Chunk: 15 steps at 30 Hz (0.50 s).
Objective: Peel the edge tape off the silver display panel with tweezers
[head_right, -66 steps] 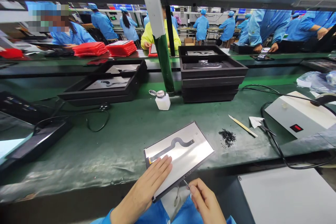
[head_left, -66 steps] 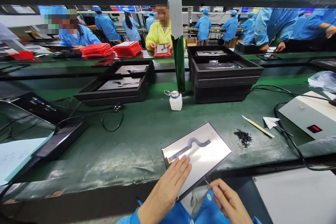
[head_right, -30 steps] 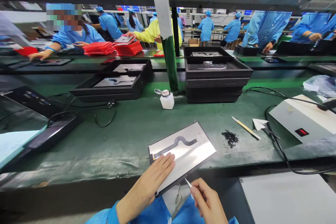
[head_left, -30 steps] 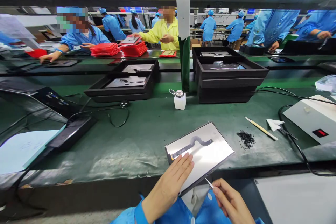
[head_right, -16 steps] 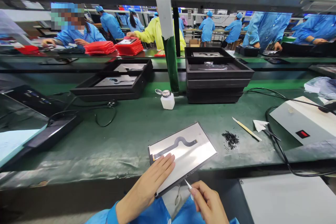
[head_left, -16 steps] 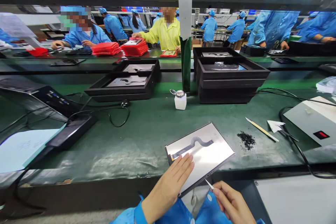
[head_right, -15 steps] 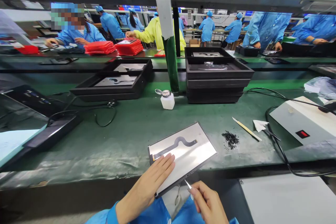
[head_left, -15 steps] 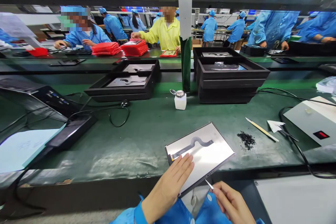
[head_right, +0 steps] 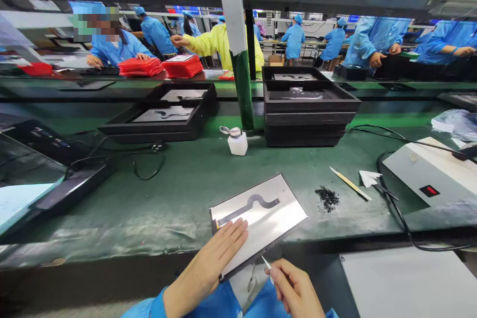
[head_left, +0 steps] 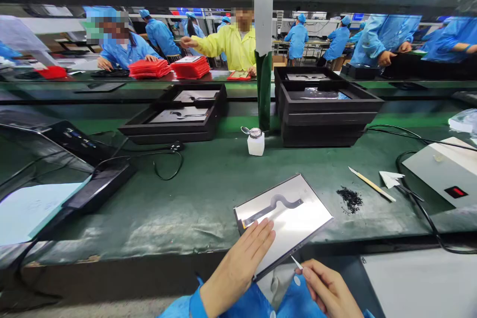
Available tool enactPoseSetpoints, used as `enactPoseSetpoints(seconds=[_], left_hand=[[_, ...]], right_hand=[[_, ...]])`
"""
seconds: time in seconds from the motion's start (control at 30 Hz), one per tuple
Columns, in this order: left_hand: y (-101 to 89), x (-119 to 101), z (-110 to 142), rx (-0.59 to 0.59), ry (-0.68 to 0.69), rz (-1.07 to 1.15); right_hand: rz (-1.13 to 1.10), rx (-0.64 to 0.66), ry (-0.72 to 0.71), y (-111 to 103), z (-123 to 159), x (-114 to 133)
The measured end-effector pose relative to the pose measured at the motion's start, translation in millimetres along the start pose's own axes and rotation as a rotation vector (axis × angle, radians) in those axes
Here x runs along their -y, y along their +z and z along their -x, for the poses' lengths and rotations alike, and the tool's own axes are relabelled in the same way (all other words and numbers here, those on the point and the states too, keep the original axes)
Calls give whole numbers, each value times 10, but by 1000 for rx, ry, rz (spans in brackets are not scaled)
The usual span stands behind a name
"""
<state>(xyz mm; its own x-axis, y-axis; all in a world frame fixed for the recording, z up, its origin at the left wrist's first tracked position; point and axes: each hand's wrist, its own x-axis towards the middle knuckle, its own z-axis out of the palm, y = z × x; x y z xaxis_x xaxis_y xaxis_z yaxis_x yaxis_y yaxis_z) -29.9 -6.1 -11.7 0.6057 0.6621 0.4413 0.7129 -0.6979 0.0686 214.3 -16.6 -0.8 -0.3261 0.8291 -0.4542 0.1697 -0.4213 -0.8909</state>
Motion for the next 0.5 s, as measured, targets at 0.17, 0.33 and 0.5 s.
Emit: enactPoseSetpoints(seconds=[0.17,0.33,0.5], left_hand=[[17,-2,21,9,-2,5],[-9,-1,9,21,0,1],[-8,-1,2,-5,-6,-5]], right_hand=[[4,4,-77,1,2,-8],[-7,-31,-35,28,7,6],[-95,29,32,23,-18,-14]])
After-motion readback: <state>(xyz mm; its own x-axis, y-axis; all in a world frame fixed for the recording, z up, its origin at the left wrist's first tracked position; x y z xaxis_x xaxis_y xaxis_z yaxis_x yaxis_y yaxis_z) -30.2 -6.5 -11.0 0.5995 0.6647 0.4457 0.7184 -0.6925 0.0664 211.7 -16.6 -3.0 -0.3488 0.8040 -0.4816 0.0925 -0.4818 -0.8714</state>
